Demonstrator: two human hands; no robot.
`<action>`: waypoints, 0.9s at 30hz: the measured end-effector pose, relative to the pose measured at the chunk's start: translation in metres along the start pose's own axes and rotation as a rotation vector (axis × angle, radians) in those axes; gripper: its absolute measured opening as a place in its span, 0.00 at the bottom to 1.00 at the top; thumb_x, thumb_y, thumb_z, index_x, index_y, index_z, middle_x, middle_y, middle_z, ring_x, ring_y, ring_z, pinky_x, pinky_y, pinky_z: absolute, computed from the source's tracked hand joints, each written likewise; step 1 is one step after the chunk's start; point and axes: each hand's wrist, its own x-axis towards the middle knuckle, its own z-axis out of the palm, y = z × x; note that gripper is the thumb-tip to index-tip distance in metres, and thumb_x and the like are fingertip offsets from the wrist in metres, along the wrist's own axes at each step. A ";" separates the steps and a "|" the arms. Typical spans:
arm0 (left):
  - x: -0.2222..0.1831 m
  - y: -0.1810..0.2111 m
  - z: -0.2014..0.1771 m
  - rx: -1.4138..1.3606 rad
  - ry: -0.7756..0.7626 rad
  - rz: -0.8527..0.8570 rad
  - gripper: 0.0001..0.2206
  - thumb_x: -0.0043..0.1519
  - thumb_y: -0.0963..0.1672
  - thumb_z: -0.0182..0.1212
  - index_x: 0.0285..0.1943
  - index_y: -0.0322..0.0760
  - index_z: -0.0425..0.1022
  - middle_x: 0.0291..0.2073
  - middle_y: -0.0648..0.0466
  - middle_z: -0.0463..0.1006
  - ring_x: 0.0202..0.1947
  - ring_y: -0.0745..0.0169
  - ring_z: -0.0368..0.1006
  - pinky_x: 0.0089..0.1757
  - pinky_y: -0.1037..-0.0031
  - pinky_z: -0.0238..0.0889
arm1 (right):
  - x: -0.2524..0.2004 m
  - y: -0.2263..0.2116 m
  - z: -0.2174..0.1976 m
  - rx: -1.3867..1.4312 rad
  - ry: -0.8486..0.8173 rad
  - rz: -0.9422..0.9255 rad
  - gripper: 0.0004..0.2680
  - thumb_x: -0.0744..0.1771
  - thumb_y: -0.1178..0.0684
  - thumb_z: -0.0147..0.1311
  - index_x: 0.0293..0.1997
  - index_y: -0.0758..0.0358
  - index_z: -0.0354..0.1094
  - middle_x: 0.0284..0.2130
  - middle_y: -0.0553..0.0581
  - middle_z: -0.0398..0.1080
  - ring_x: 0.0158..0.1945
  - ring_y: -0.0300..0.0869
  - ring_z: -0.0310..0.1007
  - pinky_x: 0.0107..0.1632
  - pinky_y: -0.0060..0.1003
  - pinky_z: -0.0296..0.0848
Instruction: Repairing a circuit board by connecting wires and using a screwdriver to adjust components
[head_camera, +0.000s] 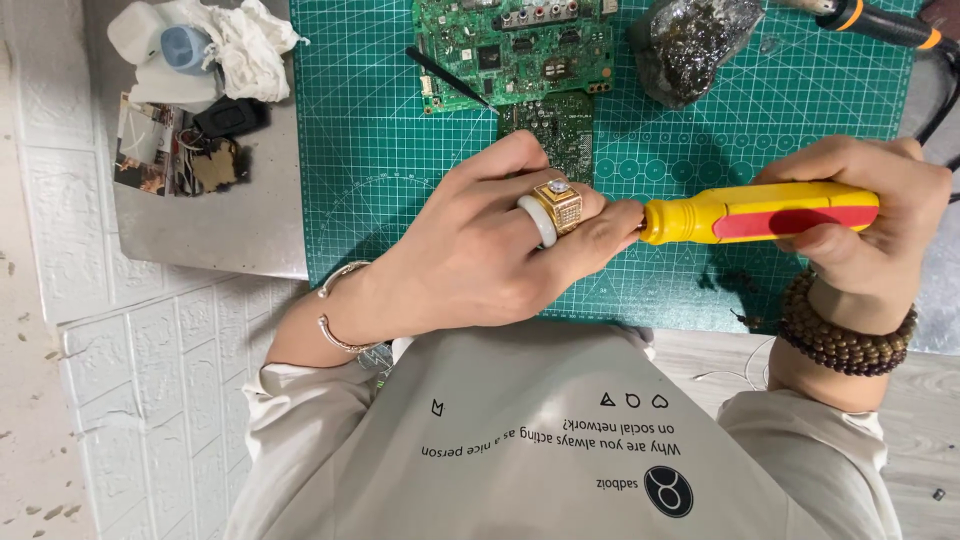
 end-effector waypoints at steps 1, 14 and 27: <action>0.001 -0.001 0.000 -0.006 -0.005 -0.006 0.07 0.69 0.38 0.61 0.52 0.30 0.70 0.32 0.48 0.75 0.24 0.57 0.62 0.35 0.67 0.57 | 0.003 -0.004 0.001 0.021 -0.003 0.013 0.24 0.62 0.39 0.43 0.42 0.81 0.66 0.31 0.69 0.72 0.26 0.45 0.71 0.29 0.30 0.66; 0.005 -0.022 0.013 -0.075 -0.027 -0.020 0.06 0.65 0.41 0.66 0.46 0.33 0.75 0.31 0.54 0.77 0.27 0.64 0.67 0.36 0.72 0.54 | 0.018 -0.004 0.007 0.055 0.016 0.098 0.13 0.68 0.45 0.44 0.40 0.67 0.67 0.19 0.48 0.69 0.14 0.29 0.53 0.19 0.21 0.51; 0.023 -0.033 0.011 -0.005 -0.053 0.050 0.05 0.68 0.42 0.61 0.45 0.34 0.76 0.24 0.57 0.69 0.21 0.60 0.59 0.35 0.71 0.54 | 0.025 0.003 0.000 0.235 0.027 0.063 0.17 0.66 0.40 0.48 0.47 0.68 0.62 0.23 0.51 0.66 0.18 0.29 0.63 0.22 0.19 0.59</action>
